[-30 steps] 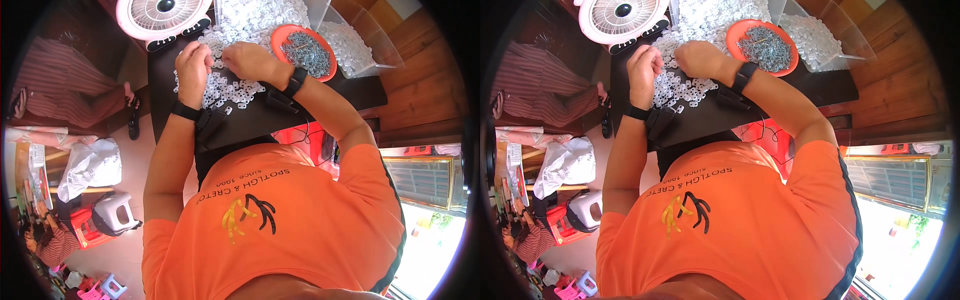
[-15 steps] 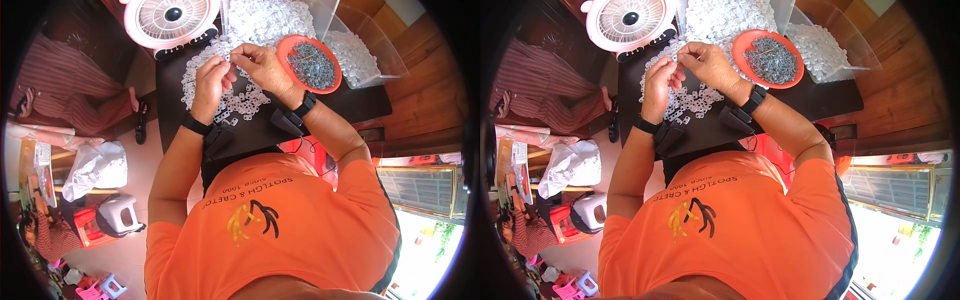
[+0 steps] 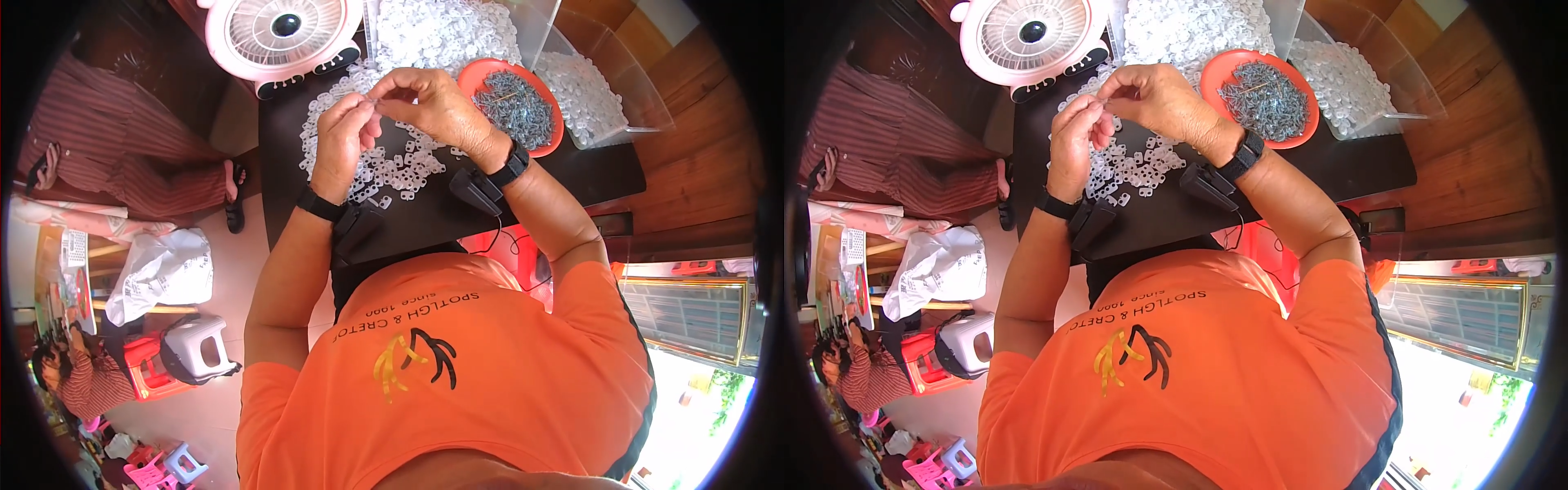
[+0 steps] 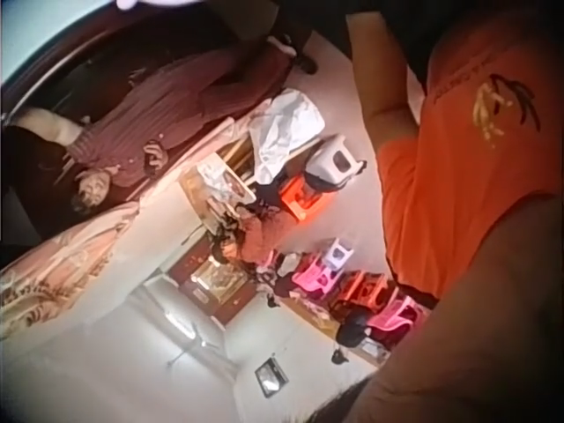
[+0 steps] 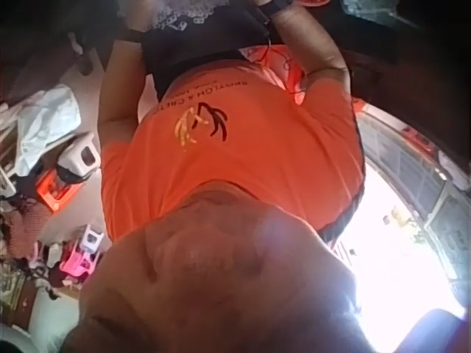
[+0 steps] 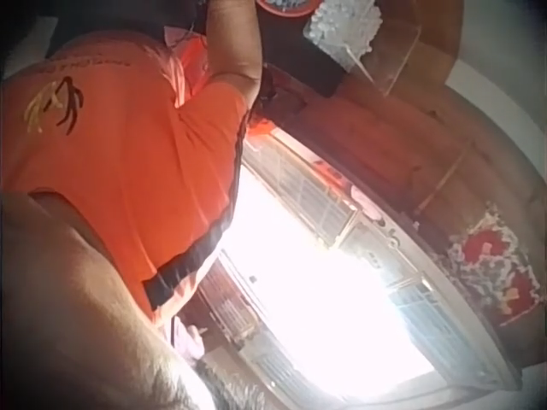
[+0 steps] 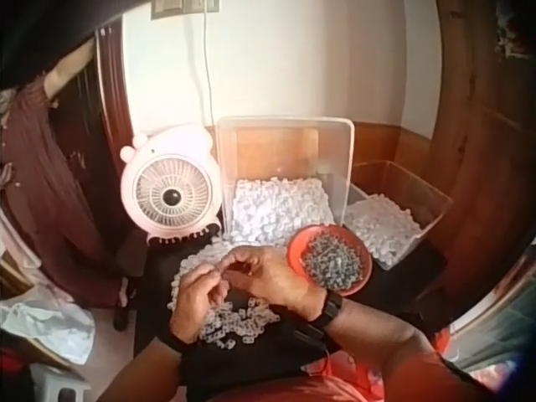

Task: Inserting small metal pins or clips into white plastic housings at an assembly workbench.

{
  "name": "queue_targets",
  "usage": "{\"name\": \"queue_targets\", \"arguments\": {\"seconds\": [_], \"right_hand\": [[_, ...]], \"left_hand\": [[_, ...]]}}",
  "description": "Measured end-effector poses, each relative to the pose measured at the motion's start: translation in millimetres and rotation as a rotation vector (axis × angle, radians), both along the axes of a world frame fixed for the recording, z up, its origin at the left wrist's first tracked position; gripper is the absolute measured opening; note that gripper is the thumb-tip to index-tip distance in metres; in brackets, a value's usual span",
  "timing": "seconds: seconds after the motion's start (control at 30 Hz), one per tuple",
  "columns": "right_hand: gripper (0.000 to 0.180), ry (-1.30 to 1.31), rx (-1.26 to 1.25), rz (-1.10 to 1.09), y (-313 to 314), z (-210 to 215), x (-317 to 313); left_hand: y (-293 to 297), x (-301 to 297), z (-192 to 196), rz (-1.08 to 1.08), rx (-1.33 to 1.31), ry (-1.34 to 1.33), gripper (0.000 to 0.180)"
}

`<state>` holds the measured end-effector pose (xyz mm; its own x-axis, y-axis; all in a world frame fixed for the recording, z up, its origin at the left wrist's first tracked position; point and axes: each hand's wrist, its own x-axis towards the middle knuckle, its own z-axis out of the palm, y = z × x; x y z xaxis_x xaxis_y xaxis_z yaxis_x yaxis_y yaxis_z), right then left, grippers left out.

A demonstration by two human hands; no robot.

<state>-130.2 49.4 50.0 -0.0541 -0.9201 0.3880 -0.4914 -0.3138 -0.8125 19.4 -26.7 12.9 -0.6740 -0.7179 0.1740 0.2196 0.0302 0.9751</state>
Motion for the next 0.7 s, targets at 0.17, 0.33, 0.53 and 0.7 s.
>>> {"name": "queue_targets", "arguments": {"seconds": [0.17, 0.33, 0.53, 0.7], "right_hand": [[0.009, -0.212, 0.031, 0.069, -5, -9, -4], [0.012, -0.279, -0.008, 0.102, -6, -20, -10], [0.014, -0.115, -0.097, 0.049, -7, -27, -9], [0.015, -0.328, 0.059, 0.019, -6, -35, -7]], "left_hand": [[-8, 2, -4, -0.122, 0.118, 0.011, 0.029], [-1, 2, 0, -0.198, 0.245, 0.025, 0.028], [-6, 0, -6, -0.156, 0.216, 0.064, 0.021], [0, -3, -3, -0.08, 0.187, 0.05, 0.018]]}}
